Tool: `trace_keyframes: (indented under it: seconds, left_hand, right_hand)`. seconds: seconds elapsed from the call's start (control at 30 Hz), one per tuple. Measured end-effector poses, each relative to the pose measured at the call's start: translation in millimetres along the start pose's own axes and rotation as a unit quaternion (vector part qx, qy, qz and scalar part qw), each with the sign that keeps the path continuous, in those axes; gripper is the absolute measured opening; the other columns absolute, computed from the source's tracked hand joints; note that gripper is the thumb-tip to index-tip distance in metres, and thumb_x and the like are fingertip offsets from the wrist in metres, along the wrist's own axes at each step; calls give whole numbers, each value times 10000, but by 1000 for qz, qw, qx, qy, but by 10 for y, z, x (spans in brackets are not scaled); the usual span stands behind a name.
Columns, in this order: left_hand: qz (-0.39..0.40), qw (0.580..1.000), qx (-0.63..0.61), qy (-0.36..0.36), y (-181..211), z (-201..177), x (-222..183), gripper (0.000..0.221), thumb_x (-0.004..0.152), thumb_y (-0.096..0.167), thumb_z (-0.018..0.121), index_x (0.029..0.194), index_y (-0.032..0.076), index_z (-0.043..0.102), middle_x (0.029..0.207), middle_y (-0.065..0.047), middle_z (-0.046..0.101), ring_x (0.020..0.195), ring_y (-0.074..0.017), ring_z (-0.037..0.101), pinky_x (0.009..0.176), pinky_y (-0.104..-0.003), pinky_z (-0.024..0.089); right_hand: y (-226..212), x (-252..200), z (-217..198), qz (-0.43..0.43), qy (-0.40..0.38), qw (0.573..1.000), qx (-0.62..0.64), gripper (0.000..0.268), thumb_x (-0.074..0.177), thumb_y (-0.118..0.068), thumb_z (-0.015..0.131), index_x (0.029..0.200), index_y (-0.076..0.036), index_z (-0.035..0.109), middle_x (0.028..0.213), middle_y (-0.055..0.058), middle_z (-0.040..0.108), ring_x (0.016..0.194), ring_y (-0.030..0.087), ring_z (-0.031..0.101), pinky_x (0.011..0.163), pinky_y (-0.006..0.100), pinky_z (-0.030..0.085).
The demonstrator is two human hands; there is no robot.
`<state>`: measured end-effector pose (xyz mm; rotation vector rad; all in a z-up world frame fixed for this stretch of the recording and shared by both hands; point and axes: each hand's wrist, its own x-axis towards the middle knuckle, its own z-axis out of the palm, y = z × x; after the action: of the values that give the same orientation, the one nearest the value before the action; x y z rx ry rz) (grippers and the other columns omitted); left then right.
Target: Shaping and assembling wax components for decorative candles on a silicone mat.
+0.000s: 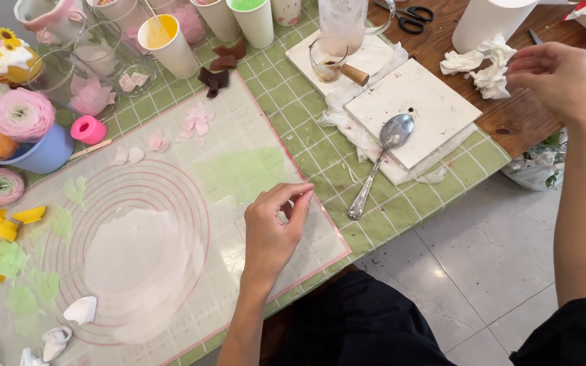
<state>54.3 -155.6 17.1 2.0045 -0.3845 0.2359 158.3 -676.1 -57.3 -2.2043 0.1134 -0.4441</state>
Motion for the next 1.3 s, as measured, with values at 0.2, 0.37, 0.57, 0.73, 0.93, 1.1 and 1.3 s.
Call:
trace_keyframes:
  seconds: [0.2, 0.37, 0.57, 0.73, 0.93, 1.1, 1.3]
  left_hand:
    - [-11, 1000, -5, 3, -9, -16, -4, 122, 904, 107, 732, 1012, 76, 779, 878, -22, 773, 614, -127, 574, 619, -282, 496]
    - [-13, 1000, -17, 0, -2, -14, -19, 121, 900, 102, 727, 1008, 71, 773, 861, -20, 761, 601, -119, 576, 623, -275, 499]
    - [-29, 999, -10, 18, -68, -106, -64, 113, 904, 102, 727, 1002, 73, 777, 824, -22, 751, 595, -116, 575, 611, -276, 496]
    - [-29, 999, -2, 36, -161, -201, -87, 111, 907, 105, 724, 998, 68, 774, 846, -22, 762, 595, -120, 572, 591, -275, 492]
    - [-41, 997, -11, 57, -204, -335, -107, 118, 909, 106, 721, 1003, 65, 780, 836, -29, 767, 602, -105, 586, 575, -263, 484]
    - [-50, 993, -27, 102, -425, -543, -183, 142, 906, 92, 723, 1025, 42, 781, 816, -22, 767, 629, -62, 604, 603, -227, 497]
    - [-87, 977, -46, 190, -603, -1033, -441, 146, 929, 77, 709, 1040, 13, 780, 781, -17, 725, 701, -56, 608, 686, -216, 495]
  right_hand:
    - [-192, -36, -14, -69, 64, 992, -82, 290, 1111, -166, 770, 1261, 76, 718, 1088, 141, 744, 1035, 181, 713, 910, 326, 558]
    - [-506, 72, 166, 18, 52, 952, -300, 238, 1114, -262, 737, 1139, -34, 800, 780, 233, 704, 705, 332, 655, 760, 444, 522]
    - [-49, 220, 248, -21, 88, 971, -221, 198, 1065, -219, 756, 1123, -37, 811, 798, 131, 746, 668, 168, 659, 731, 314, 551]
    - [-147, 183, 301, -9, 129, 979, -158, 274, 1030, -270, 859, 1051, -2, 804, 879, 97, 745, 688, 118, 640, 634, 295, 517]
    - [232, 428, 294, -28, 196, 976, -90, 314, 1031, -278, 748, 1199, -14, 722, 967, 90, 716, 788, 125, 660, 683, 289, 538]
    - [-414, 166, 524, -106, 194, 973, -65, 315, 1111, -132, 615, 1406, -32, 667, 1210, 144, 742, 1018, 176, 700, 835, 303, 578]
    - [-2509, -718, 1244, 112, -242, 893, 362, 460, 916, 34, 555, 1371, 4, 617, 1232, 160, 715, 1115, 235, 704, 998, 366, 534]
